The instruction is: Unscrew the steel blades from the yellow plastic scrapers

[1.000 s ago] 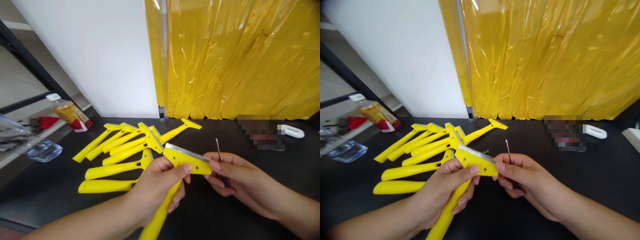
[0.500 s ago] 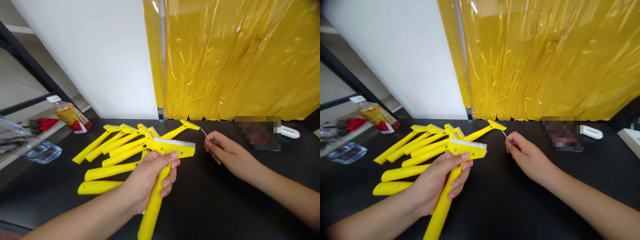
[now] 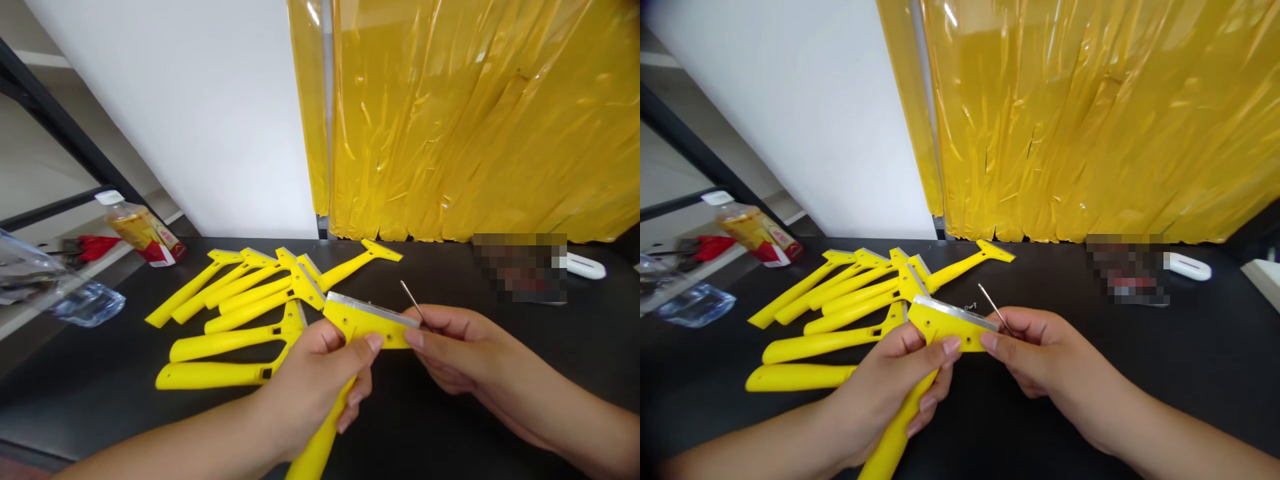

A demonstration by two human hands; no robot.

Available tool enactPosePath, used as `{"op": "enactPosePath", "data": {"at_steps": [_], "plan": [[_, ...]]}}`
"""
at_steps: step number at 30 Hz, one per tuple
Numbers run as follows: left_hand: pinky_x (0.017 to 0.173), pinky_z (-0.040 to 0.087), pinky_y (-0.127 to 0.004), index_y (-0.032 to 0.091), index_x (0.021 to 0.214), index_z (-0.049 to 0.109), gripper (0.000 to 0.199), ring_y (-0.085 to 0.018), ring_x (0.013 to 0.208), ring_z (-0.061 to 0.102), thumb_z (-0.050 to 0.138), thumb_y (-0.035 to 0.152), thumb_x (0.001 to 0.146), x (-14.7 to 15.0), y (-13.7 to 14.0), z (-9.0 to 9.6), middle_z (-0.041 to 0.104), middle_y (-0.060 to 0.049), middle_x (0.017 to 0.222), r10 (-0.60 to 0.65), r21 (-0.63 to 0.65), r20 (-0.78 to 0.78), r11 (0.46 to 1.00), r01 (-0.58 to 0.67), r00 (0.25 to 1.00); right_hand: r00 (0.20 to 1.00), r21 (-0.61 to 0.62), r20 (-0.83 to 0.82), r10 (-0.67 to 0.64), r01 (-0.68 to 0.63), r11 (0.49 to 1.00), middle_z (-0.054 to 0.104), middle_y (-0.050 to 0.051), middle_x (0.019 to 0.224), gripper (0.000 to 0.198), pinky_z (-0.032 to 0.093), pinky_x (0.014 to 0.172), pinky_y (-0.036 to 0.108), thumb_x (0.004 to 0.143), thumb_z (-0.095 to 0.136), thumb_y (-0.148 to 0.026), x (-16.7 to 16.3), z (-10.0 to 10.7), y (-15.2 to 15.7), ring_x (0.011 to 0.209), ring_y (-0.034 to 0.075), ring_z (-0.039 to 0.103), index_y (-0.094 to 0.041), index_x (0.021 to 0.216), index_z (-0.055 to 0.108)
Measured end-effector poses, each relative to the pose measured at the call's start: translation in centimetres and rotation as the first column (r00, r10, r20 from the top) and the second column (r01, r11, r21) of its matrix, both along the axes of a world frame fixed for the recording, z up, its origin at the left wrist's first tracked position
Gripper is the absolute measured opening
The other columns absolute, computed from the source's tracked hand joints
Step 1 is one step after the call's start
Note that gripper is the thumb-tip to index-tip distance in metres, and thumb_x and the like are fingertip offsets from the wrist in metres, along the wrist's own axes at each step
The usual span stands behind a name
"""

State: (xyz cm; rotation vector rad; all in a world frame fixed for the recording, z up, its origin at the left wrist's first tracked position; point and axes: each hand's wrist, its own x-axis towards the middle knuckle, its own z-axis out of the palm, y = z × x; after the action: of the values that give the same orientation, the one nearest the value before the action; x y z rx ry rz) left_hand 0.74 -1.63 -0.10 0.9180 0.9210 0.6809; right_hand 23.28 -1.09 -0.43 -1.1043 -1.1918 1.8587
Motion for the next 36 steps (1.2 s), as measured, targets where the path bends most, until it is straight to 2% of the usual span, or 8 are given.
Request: {"op": "enactPosePath", "data": {"at_steps": [5, 9, 15, 22, 28, 32, 36], "plan": [[0.035, 0.035, -0.013, 0.023, 0.084, 0.051, 0.037, -0.004, 0.037, 0.035, 0.072, 0.050, 0.098, 0.12, -0.03, -0.17, 0.050, 0.009, 0.052, 0.042, 0.005, -0.051, 0.999, -0.042, 0.998, 0.997, -0.093, -0.073, 0.015, -0.022, 0.995, 0.028, -0.010, 0.061, 0.034, 0.013, 0.049, 0.025, 0.092, 0.085, -0.053, 0.20, -0.60, 0.04, 0.055, 0.006, 0.016, -0.020, 0.095, 0.075], [0.035, 0.034, -0.014, 0.023, 0.084, 0.051, 0.037, -0.004, 0.036, 0.035, 0.074, 0.051, 0.096, 0.25, 0.05, -0.08, 0.051, 0.009, 0.051, 0.054, 0.003, -0.057, 0.999, -0.054, 0.997, 0.992, -0.099, -0.120, 0.032, -0.044, 0.994, 0.030, -0.009, 0.062, 0.028, 0.015, 0.049, 0.026, 0.098, 0.080, -0.048, 0.13, -0.86, 0.16, 0.055, 0.007, 0.017, -0.020, 0.100, 0.075], [0.034, 0.034, -0.014, 0.022, 0.083, 0.057, 0.036, -0.005, 0.033, 0.037, 0.073, 0.050, 0.097, 0.13, 0.25, -0.05, 0.053, 0.007, 0.049, 0.050, -0.016, -0.009, 0.999, -0.050, 0.999, 0.988, -0.086, -0.149, 0.046, -0.060, 0.995, 0.031, -0.009, 0.062, 0.028, 0.015, 0.050, 0.025, 0.100, 0.077, -0.047, 0.19, -1.03, 0.14, 0.055, 0.007, 0.017, -0.020, 0.103, 0.075], [0.034, 0.033, -0.014, 0.020, 0.082, 0.061, 0.035, -0.005, 0.033, 0.038, 0.075, 0.049, 0.097, -0.10, 0.19, -0.47, 0.054, 0.006, 0.049, 0.035, -0.045, 0.019, 0.998, -0.034, 0.999, 0.993, -0.078, -0.113, 0.014, -0.023, 0.997, 0.031, -0.009, 0.063, 0.035, 0.014, 0.050, 0.025, 0.094, 0.083, -0.052, 0.39, -1.06, 0.23, 0.056, 0.007, 0.018, -0.018, 0.093, 0.073], [0.034, 0.033, -0.014, 0.020, 0.083, 0.062, 0.034, -0.006, 0.032, 0.040, 0.075, 0.048, 0.096, 0.02, 0.23, -0.18, 0.053, 0.006, 0.048, 0.060, -0.040, -0.003, 0.997, -0.060, 0.998, 0.995, -0.064, -0.100, 0.011, -0.017, 0.998, 0.031, -0.009, 0.063, 0.038, 0.014, 0.050, 0.026, 0.094, 0.081, -0.056, 0.26, -0.95, 0.02, 0.056, 0.007, 0.018, -0.019, 0.095, 0.074], [0.034, 0.032, -0.015, 0.019, 0.081, 0.064, 0.035, -0.006, 0.032, 0.041, 0.076, 0.048, 0.096, -0.19, 0.29, -0.05, 0.054, 0.005, 0.048, 0.045, -0.040, 0.007, 0.998, -0.045, 0.999, 1.000, -0.010, 0.006, 0.017, -0.016, 1.000, 0.032, -0.009, 0.063, 0.045, 0.013, 0.050, 0.027, 0.088, 0.085, -0.062, 0.40, -0.78, 0.27, 0.056, 0.007, 0.018, -0.019, 0.087, 0.069], [0.035, 0.033, -0.015, 0.019, 0.079, 0.063, 0.034, -0.006, 0.032, 0.039, 0.075, 0.046, 0.097, -0.28, 0.30, -0.01, 0.052, 0.005, 0.048, 0.033, -0.071, 0.043, 0.997, -0.029, 0.999, 0.985, 0.159, 0.170, -0.007, -0.020, 0.987, 0.039, -0.006, 0.067, 0.049, 0.017, 0.052, 0.028, 0.084, 0.087, -0.063, 0.57, -0.61, 0.78, 0.060, 0.009, 0.025, -0.020, 0.077, 0.063]]}}
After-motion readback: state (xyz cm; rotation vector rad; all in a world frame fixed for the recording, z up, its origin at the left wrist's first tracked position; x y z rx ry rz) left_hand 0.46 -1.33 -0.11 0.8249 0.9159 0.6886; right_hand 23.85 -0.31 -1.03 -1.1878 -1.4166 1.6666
